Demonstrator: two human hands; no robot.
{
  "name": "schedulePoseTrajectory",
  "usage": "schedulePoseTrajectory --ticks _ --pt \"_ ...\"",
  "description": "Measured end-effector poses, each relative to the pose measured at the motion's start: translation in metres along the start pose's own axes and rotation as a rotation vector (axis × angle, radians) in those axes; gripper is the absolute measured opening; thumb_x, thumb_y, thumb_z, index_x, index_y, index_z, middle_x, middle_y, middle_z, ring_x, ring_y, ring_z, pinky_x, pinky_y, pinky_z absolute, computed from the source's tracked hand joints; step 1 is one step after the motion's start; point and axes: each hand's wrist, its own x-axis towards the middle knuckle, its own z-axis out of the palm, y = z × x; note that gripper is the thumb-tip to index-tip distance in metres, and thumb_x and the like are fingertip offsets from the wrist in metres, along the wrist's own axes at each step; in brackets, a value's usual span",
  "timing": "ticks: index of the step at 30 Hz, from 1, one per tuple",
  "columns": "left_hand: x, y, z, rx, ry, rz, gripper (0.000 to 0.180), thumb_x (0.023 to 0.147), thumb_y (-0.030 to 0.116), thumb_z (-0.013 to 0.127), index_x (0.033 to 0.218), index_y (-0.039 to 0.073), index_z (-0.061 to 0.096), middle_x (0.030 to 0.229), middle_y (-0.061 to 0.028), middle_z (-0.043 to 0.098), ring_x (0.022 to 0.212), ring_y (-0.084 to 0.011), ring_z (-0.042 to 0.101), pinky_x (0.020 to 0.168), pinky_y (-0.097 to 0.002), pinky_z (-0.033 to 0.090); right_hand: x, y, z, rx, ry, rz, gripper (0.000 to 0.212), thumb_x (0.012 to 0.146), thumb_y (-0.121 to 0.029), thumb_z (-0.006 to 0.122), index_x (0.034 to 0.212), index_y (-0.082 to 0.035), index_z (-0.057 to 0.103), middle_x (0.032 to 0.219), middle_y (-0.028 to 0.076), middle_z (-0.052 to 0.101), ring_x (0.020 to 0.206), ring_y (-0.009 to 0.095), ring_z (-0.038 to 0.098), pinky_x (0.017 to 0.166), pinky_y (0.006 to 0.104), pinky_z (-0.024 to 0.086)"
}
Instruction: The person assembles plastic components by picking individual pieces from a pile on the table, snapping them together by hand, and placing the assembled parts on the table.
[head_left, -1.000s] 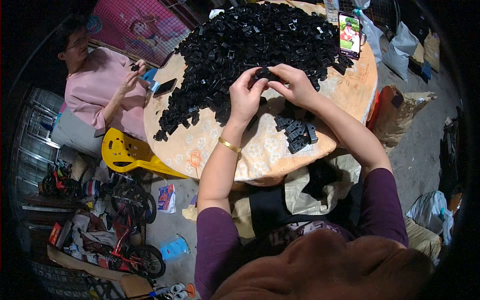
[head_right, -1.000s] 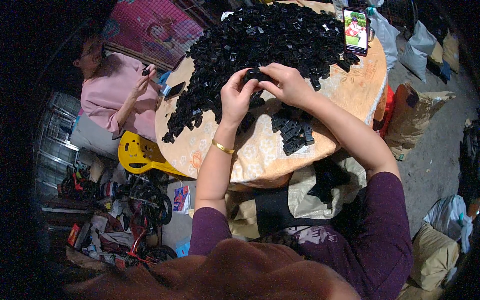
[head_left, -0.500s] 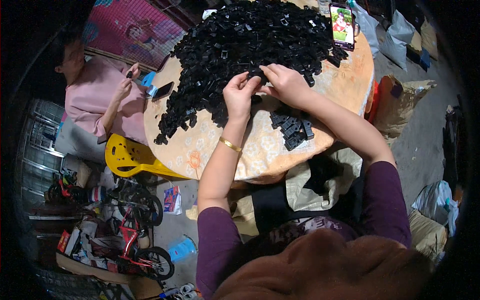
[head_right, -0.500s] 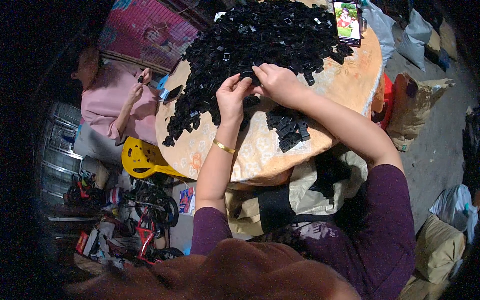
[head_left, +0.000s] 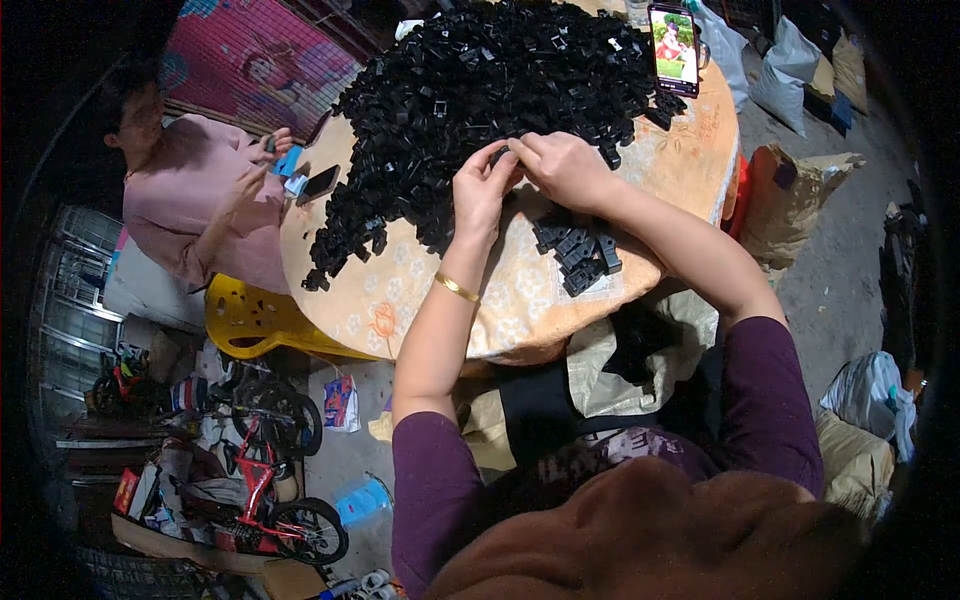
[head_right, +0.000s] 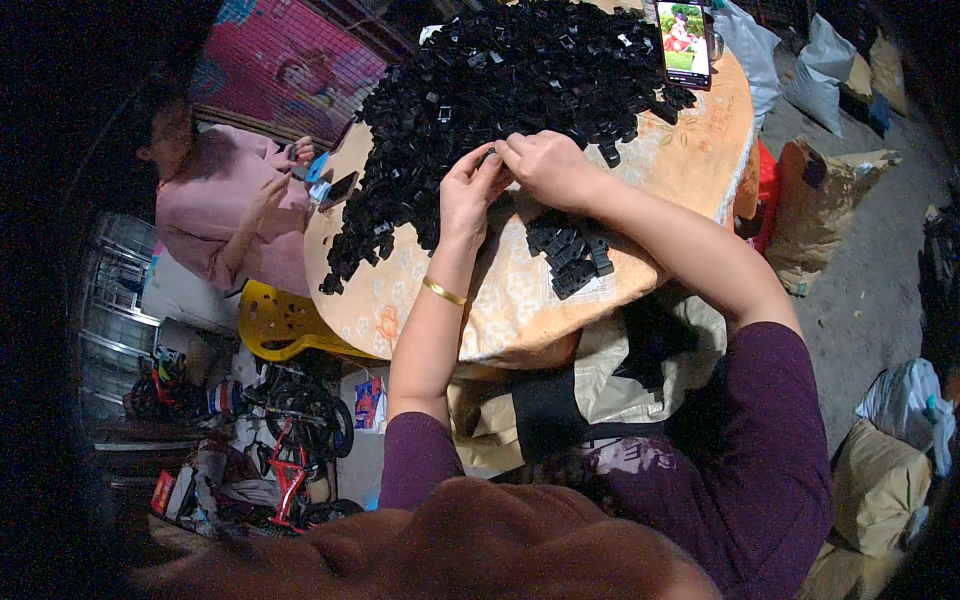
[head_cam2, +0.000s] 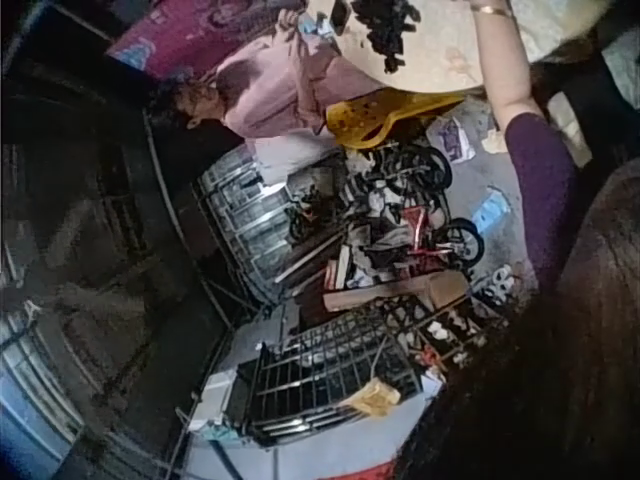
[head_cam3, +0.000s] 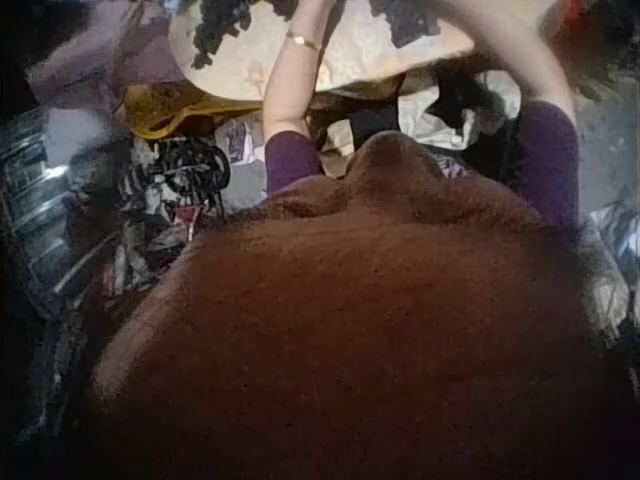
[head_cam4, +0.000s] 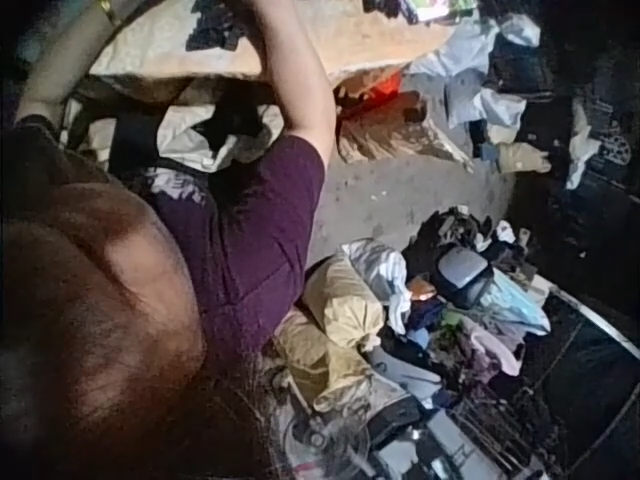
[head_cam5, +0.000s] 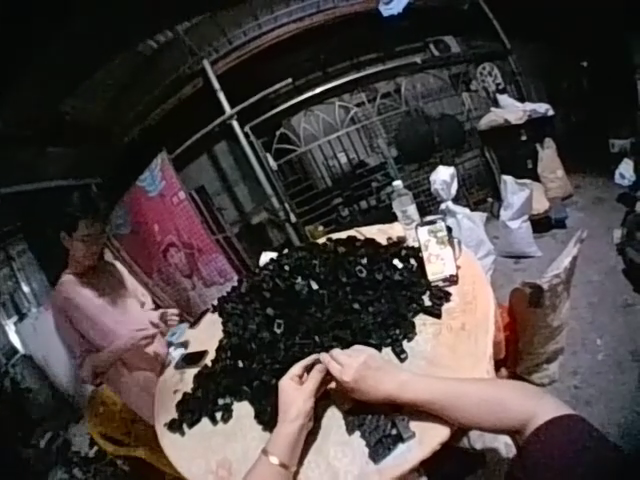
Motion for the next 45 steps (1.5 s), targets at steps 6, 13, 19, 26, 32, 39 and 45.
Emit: schedulePoseTrajectory --ticks 6,13,19,26,32,39,45 --pt "0.004 0.003 -0.010 0.387 -0.075 0.307 0.029 0.077 0.007 0.063 0.104 -0.001 0.056 0.089 -0.0064 0.061 0.075 -0.0116 0.058 0.065 -0.0241 0.048 -0.001 0.002 0.002 0.066 0.008 0.050 0.029 0.073 -0.013 0.057 0.100 -0.003 0.054 0.081 0.009 0.060 0.066 0.025 0.060 0.057 0.0340 0.047" --pt "0.002 0.011 -0.011 0.659 -0.063 0.574 0.023 0.074 0.003 0.062 0.097 0.000 0.060 0.082 -0.0109 0.063 0.070 -0.0158 0.062 0.063 -0.0256 0.049 0.002 0.017 -0.002 0.606 -0.030 0.345 0.032 0.074 -0.017 0.063 0.103 -0.003 0.058 0.092 0.015 0.060 0.076 0.022 0.061 0.065 0.0310 0.048" --pt "0.000 0.013 -0.015 0.756 -0.005 0.618 0.020 0.076 0.005 0.060 0.095 -0.001 0.060 0.079 -0.0109 0.064 0.069 -0.0140 0.062 0.062 -0.0247 0.049 0.012 0.002 -0.014 0.406 -0.183 0.357 0.022 0.076 -0.020 0.063 0.087 -0.002 0.059 0.079 0.013 0.058 0.066 0.027 0.058 0.058 0.0350 0.046" --pt "-0.008 0.019 -0.011 0.776 -0.314 0.432 0.024 0.069 0.003 0.067 0.092 0.000 0.061 0.087 -0.0089 0.060 0.074 -0.0143 0.060 0.065 -0.0246 0.049 0.037 0.077 -0.014 0.576 -0.369 0.559 0.037 0.075 -0.031 0.064 0.097 -0.002 0.060 0.091 0.014 0.062 0.080 0.024 0.060 0.069 0.0329 0.048" --pt "-0.005 0.015 -0.019 0.581 -0.794 0.111 0.043 0.067 0.013 0.071 0.105 -0.001 0.056 0.089 -0.0074 0.061 0.085 -0.0154 0.057 0.076 -0.0263 0.046 0.022 0.085 0.019 -0.119 -0.509 0.681 0.031 0.074 -0.035 0.062 0.081 -0.004 0.063 0.084 0.014 0.062 0.081 0.030 0.060 0.069 0.0391 0.048" --pt "0.003 0.034 -0.047 1.089 -0.336 0.163 0.032 0.066 0.018 0.071 0.092 0.002 0.062 0.082 -0.0104 0.060 0.075 -0.0219 0.059 0.069 -0.0289 0.047 0.007 0.083 0.031 0.041 -0.129 0.430 0.026 0.068 -0.029 0.067 0.073 -0.004 0.062 0.077 0.013 0.062 0.077 0.030 0.059 0.070 0.0391 0.047" --pt "-0.005 0.008 -0.023 1.499 -0.254 0.389 0.020 0.069 0.013 0.065 0.087 0.005 0.064 0.090 -0.0122 0.055 0.090 -0.0289 0.051 0.077 -0.0352 0.042 0.014 0.082 0.032 0.612 -0.070 0.734 0.031 0.068 -0.026 0.072 0.083 -0.002 0.060 0.076 0.005 0.059 0.066 0.014 0.056 0.060 0.0264 0.047"
